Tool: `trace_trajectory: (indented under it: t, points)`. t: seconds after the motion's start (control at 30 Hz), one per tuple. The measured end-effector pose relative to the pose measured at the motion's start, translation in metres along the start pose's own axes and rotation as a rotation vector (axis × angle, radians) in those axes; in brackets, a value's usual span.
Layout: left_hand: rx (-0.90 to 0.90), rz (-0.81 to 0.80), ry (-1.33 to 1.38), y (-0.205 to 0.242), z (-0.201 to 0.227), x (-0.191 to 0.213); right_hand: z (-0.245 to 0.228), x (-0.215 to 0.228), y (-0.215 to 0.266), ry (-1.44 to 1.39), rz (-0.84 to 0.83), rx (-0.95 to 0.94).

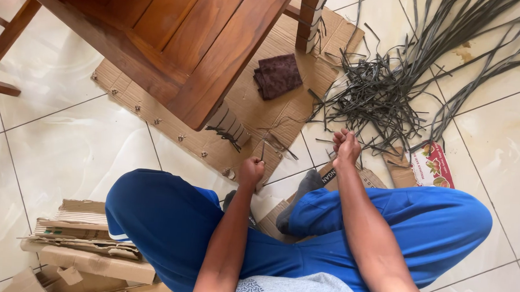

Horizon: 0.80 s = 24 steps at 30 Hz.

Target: Wrapping the legs of a wooden table with decorative strips of rattan-like material.

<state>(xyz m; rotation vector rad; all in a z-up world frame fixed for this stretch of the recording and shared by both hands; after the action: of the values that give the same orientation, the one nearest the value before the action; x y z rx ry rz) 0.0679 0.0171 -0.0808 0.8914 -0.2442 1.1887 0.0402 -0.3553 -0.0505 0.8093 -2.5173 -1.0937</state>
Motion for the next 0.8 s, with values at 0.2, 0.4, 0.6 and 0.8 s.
trace_trajectory:
  t: [0.2, 0.4, 0.6, 0.8]
  points:
    - [-0.090, -0.019, 0.209, 0.018, 0.046, -0.005, 0.032, -0.043, 0.013, 0.451, -0.228, 0.073]
    - [-0.191, -0.063, 0.144, 0.036, 0.078, -0.002, 0.070, -0.106, 0.089, 0.437, -0.543, 0.011]
    - [-0.283, 0.000, 0.187, 0.022, 0.047, -0.010, 0.067, -0.124, 0.080, 0.304, -0.466, 0.031]
    - [0.008, 0.342, 0.312, 0.030, 0.003, 0.055, 0.022, -0.156, 0.105, 0.279, -0.441, 0.147]
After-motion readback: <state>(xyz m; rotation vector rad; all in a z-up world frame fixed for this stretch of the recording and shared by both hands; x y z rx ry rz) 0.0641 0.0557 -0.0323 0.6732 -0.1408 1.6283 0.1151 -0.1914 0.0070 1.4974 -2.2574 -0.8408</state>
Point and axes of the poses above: each hand's wrist, its own y-axis away from the middle knuckle, its own x-axis out of the back of the hand, z = x × y, the point moved 8 cm from there along -y, towards the middle knuckle, and after that the axes turned 13 degrees about -x, right-handed, at the moved point
